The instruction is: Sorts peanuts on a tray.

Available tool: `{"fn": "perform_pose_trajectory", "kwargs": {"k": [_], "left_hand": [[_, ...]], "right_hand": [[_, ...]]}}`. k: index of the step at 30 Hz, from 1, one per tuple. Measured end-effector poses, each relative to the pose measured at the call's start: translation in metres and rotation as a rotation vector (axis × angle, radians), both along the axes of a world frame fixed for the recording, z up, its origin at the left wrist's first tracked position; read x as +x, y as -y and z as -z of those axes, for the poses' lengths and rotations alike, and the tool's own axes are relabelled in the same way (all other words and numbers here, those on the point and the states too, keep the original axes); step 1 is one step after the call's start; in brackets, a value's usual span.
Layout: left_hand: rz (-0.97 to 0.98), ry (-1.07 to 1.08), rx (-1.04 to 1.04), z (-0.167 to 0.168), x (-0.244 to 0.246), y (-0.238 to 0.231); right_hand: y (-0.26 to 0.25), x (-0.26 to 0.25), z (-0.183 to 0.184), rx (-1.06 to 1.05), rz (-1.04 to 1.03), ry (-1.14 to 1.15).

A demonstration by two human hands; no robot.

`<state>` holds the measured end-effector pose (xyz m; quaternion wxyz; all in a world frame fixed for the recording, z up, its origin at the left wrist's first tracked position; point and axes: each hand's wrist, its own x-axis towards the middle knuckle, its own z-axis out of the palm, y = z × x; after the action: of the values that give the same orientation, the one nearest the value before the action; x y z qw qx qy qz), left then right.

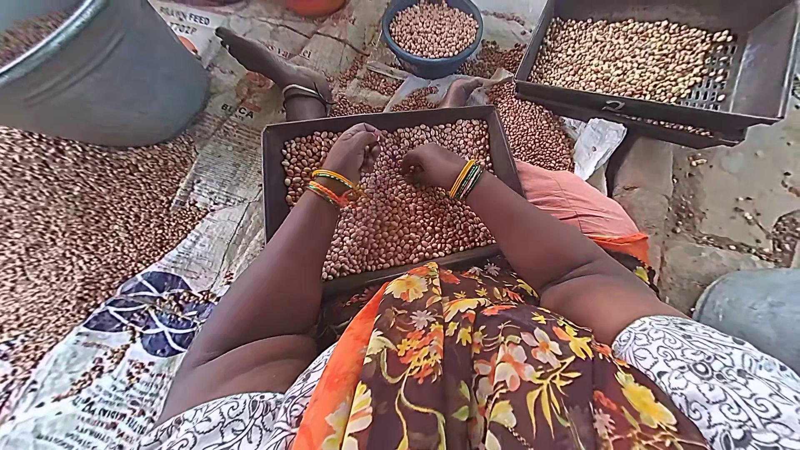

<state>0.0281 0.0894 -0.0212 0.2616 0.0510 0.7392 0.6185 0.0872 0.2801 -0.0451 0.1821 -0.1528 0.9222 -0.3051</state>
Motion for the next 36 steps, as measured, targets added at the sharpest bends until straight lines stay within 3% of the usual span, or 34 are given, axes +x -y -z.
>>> {"fn": "perform_pose_trajectory", "kwargs": {"k": [1, 3, 5, 8, 10, 13, 15, 17, 20, 22, 24, 25, 27, 30, 32, 34, 36], "left_hand": [[-0.072, 0.144, 0.128, -0.005, 0.003, 0.001], [-0.1, 0.217, 0.273, -0.008, 0.01, 0.002], [0.035, 0.082, 0.363, -0.005, 0.015, 0.002], [0.372, -0.099, 0.483, 0.0, 0.018, -0.001], [0.522, -0.153, 0.404, -0.002, 0.023, -0.003], [0.464, -0.382, 0.203, -0.005, 0.024, -0.001], [0.396, -0.762, -0.08, -0.007, 0.016, 0.003], [0.364, -1.044, -0.319, -0.007, 0.005, 0.007], [0.369, -1.142, -0.494, -0.007, 0.0, 0.01], [0.372, -1.16, -0.555, -0.006, 0.002, 0.011], [0.351, -1.176, -0.592, -0.01, -0.001, 0.013], [0.318, -1.165, -0.604, -0.016, -0.005, 0.015], [0.185, -1.096, -0.626, -0.028, -0.015, 0.027], [-0.175, -0.855, -0.487, -0.04, -0.031, 0.066], [-0.501, -0.509, -0.156, -0.048, -0.032, 0.094], [-0.659, -0.218, 0.117, -0.051, -0.032, 0.124], [-0.594, -0.045, 0.208, -0.047, 0.003, 0.149]], "right_hand": [[-0.003, -0.002, 0.0, -0.007, -0.007, 0.006], [-0.009, -0.002, 0.001, -0.121, 0.04, 0.036], [-0.007, 0.003, -0.004, -0.458, 0.261, 0.143], [0.01, 0.015, -0.013, -1.079, 0.592, 0.528], [0.02, 0.022, -0.011, -1.342, 0.618, 0.732], [0.018, 0.021, -0.009, -1.528, 0.731, 0.869], [-0.004, 0.015, -0.023, -1.535, 0.94, 0.745], [-0.047, 0.011, -0.048, -1.65, 1.06, 0.408], [-0.134, 0.021, -0.081, -1.904, 1.17, -0.262], [-0.18, 0.044, -0.085, -1.983, 1.317, -0.456], [-0.195, 0.074, -0.074, -1.912, 1.478, -0.404], [-0.19, 0.087, -0.066, -1.773, 1.533, -0.329], [-0.169, 0.105, -0.045, -1.279, 1.487, -0.146], [-0.128, 0.12, -0.016, -0.357, 1.018, 0.132], [-0.103, 0.117, -0.021, 0.063, 0.79, 0.234], [-0.103, 0.111, -0.023, 0.136, 0.757, 0.246], [-0.113, 0.112, -0.008, -0.069, 0.819, 0.233]]}}
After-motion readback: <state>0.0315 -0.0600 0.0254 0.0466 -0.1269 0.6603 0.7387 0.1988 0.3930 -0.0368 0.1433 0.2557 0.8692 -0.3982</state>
